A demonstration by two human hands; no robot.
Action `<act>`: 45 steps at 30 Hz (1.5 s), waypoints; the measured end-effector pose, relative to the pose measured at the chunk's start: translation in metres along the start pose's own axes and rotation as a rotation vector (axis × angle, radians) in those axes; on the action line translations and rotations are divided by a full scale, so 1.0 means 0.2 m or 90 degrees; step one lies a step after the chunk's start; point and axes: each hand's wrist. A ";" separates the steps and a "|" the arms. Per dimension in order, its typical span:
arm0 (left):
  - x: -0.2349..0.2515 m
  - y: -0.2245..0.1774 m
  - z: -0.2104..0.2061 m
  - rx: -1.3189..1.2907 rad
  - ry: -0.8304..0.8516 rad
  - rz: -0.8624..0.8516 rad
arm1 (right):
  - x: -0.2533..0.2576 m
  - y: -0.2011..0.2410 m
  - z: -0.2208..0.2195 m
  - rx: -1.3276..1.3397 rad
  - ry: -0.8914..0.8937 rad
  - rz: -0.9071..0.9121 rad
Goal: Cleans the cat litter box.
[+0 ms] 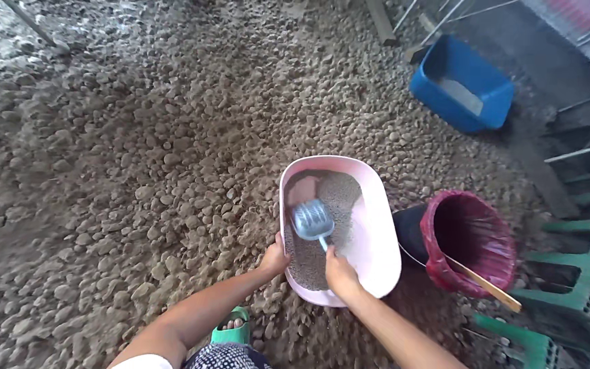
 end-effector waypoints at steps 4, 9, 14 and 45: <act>-0.04 -0.04 0.01 0.041 0.005 0.014 | -0.12 -0.10 -0.06 -0.059 0.084 -0.028; -0.03 -0.04 0.01 0.015 -0.006 0.003 | 0.16 0.05 0.22 0.005 -0.023 -0.019; 0.02 -0.01 0.00 0.006 -0.004 -0.001 | -0.09 -0.07 -0.05 -0.009 0.020 -0.022; 0.07 0.03 -0.01 0.063 -0.014 -0.067 | -0.14 -0.10 -0.14 -0.057 0.069 0.001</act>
Point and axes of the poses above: each hand's wrist, its own x-axis towards the middle knuckle, its own z-axis out of the back of the hand, y = z × x, and after that the axes turned 13 degrees about z, right-handed
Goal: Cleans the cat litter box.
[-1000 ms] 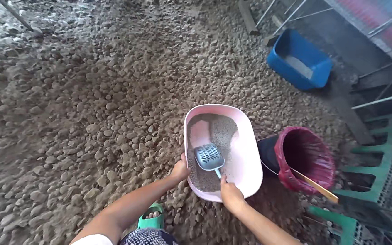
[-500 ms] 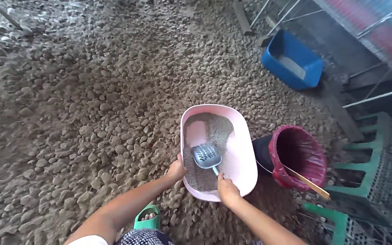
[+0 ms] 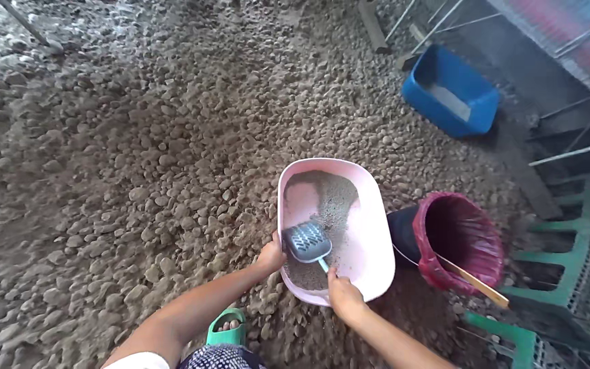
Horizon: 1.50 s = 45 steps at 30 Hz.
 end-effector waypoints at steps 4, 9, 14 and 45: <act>-0.02 -0.01 0.01 -0.004 -0.009 0.011 | 0.27 0.12 0.31 0.075 -0.097 0.004; 0.05 0.08 -0.06 -0.021 -0.090 -0.053 | 0.13 0.11 0.13 0.085 -0.091 -0.005; 0.04 0.10 -0.08 0.010 -0.089 -0.086 | 0.06 0.01 0.05 0.018 -0.017 -0.027; -0.01 -0.04 0.05 -0.025 0.036 0.056 | 0.39 0.12 0.38 0.083 -0.142 -0.002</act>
Point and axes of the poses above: each hand's wrist, its own x-axis towards the middle knuckle, its own z-axis out of the back of the hand, y = z × x, and after that the axes turned 13 degrees about z, right-handed
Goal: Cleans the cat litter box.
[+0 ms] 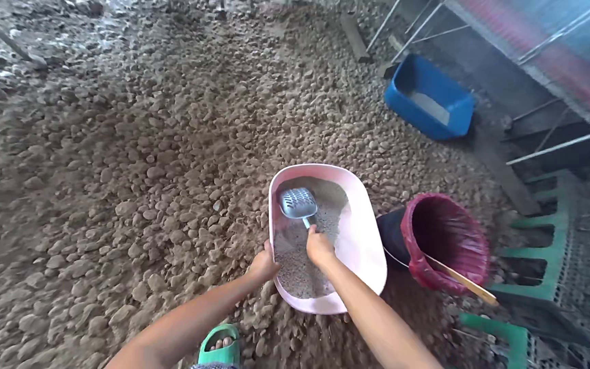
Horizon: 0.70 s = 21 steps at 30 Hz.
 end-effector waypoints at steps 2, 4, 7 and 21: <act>0.00 0.04 0.01 -0.089 0.016 -0.022 | 0.06 -0.06 0.05 0.097 -0.059 0.017; 0.02 0.08 0.00 -0.149 0.031 -0.051 | 0.05 -0.19 0.00 0.253 -0.141 0.036; 0.03 0.08 -0.01 -0.174 0.040 -0.059 | 0.08 -0.32 -0.04 0.502 -0.219 -0.015; 0.07 0.09 0.05 -0.209 0.059 -0.077 | 0.04 0.06 -0.22 0.310 -0.028 0.121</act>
Point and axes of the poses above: each hand's wrist, its own x-axis towards the middle knuckle, its own z-axis out of the back of the hand, y = z × x, and after that the axes turned 13 degrees about z, right-handed
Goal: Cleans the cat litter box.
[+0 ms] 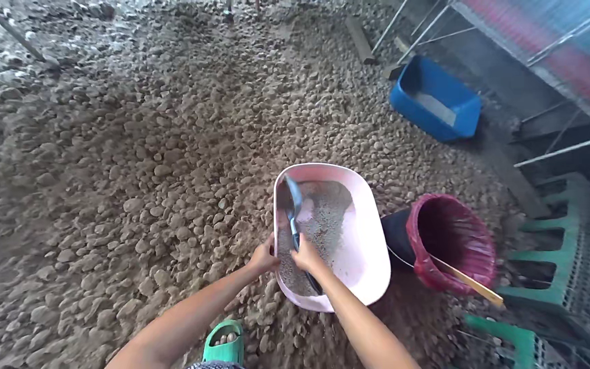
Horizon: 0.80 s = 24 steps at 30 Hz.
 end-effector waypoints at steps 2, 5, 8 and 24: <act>0.03 0.01 0.05 0.014 -0.017 -0.002 | -0.16 -0.11 -0.02 -0.054 0.070 0.022; 0.05 -0.01 0.12 0.061 -0.025 0.003 | -0.35 -0.26 -0.04 -0.086 0.158 0.032; 0.03 -0.03 0.11 0.074 -0.025 0.014 | -0.24 -0.23 0.01 -0.070 0.125 0.020; -0.02 -0.02 0.07 0.095 -0.061 0.009 | 0.01 -0.01 0.09 -0.048 -0.019 -0.052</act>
Point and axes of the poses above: each hand's wrist, its own x-axis towards the middle knuckle, its own z-axis out of the back of the hand, y = z × x, and after that the axes turned 13 degrees about z, right-handed
